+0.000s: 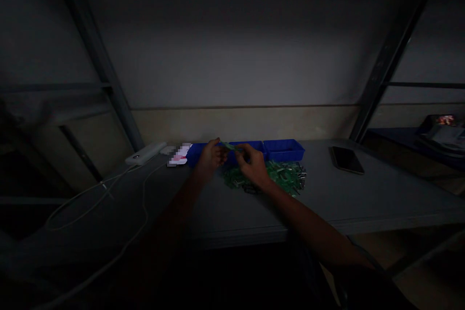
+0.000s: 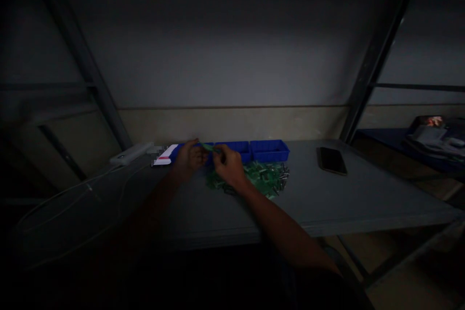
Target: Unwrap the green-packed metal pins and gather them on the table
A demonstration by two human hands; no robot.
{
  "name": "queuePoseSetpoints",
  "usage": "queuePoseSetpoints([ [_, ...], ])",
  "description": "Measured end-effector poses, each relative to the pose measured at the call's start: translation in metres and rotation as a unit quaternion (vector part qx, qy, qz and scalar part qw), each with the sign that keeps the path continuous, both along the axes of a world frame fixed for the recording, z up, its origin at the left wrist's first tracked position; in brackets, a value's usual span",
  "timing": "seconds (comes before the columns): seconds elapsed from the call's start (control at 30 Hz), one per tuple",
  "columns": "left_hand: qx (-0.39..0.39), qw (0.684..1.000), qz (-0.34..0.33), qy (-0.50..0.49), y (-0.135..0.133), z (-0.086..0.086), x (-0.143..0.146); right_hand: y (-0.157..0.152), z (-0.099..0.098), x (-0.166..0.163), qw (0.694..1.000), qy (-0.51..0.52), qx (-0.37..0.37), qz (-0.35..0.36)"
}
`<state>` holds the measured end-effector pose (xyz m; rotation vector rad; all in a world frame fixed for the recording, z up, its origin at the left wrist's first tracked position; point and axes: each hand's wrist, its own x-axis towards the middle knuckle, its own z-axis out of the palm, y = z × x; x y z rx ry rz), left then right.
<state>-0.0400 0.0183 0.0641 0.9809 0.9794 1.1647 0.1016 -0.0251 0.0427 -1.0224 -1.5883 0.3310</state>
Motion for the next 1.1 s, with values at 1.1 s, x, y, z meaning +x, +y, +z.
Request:
queuePoseSetpoints([
  [1.1, 0.283, 0.944, 0.022, 0.166, 0.001, -0.010, -0.001, 0.005, -0.005, -0.004, 0.981, 0.044, -0.125, 0.139],
])
